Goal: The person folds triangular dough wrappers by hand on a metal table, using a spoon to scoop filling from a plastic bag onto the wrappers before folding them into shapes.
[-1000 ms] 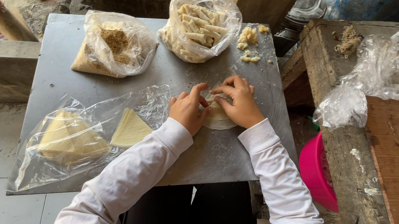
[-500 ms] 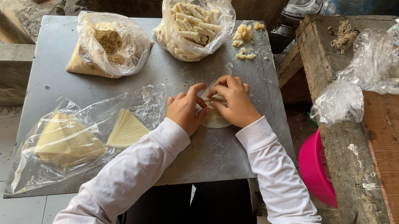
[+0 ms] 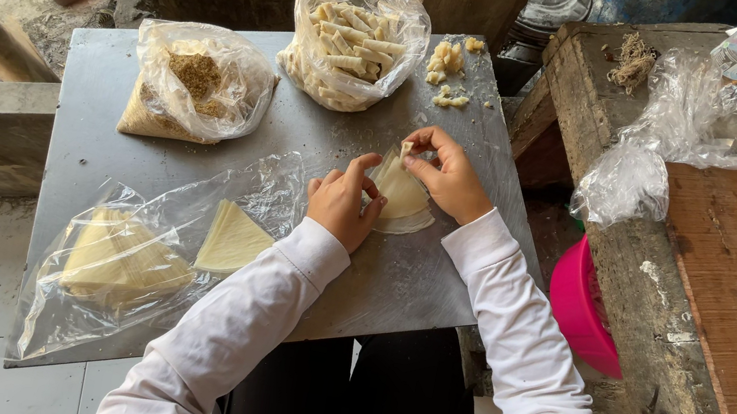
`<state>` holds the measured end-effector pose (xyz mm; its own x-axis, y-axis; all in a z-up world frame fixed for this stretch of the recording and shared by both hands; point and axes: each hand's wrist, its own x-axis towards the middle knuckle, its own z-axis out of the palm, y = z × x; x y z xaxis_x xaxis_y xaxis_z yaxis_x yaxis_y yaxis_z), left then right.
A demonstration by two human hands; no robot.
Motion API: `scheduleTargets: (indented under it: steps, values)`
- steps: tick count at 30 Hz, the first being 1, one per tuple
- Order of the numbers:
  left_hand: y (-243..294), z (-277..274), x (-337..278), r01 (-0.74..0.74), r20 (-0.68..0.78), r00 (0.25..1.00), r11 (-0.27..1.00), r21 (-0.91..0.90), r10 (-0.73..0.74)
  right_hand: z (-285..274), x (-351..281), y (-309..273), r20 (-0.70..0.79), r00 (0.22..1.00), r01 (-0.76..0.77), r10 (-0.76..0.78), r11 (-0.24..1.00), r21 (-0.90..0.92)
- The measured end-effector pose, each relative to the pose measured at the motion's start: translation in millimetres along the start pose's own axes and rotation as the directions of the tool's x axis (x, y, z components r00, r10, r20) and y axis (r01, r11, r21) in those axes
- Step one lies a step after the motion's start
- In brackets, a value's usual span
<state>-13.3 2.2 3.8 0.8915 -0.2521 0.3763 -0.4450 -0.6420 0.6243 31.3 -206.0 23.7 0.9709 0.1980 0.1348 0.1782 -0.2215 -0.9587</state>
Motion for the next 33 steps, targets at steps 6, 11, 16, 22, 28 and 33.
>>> scheduleTargets:
  steps: [6, 11, 16, 22, 28, 33]
  values:
    - [-1, 2, 0, -0.034, -0.035, 0.999, 0.998, -0.059, 0.032, -9, 2, 11, -0.025, 0.998, 0.069, -0.065, 0.923, 0.378]
    - [2, -1, 0, -0.029, -0.041, 0.999, 0.976, -0.215, 0.020, -18, 7, 17, -0.063, 0.994, -0.044, 0.090, 0.853, 0.520]
    - [4, -1, 0, -0.018, -0.091, 0.996, 0.949, -0.314, -0.012, -21, 8, 24, -0.093, 0.970, -0.132, 0.224, 0.808, 0.574]
    - [-4, 3, 4, 0.053, -0.065, 0.994, 0.893, -0.448, -0.091, -25, 13, 42, -0.120, 0.968, -0.121, 0.221, 0.826, 0.550]
    - [-7, 7, 6, 0.135, 0.013, 0.988, 0.826, -0.548, -0.154, -23, 15, 36, -0.283, 0.958, 0.043, 0.043, 0.955, 0.292]
    - [-9, 9, 6, 0.186, 0.047, 0.979, 0.776, -0.603, -0.197, -18, 19, 19, -0.331, 0.943, 0.118, -0.027, 0.959, 0.258]
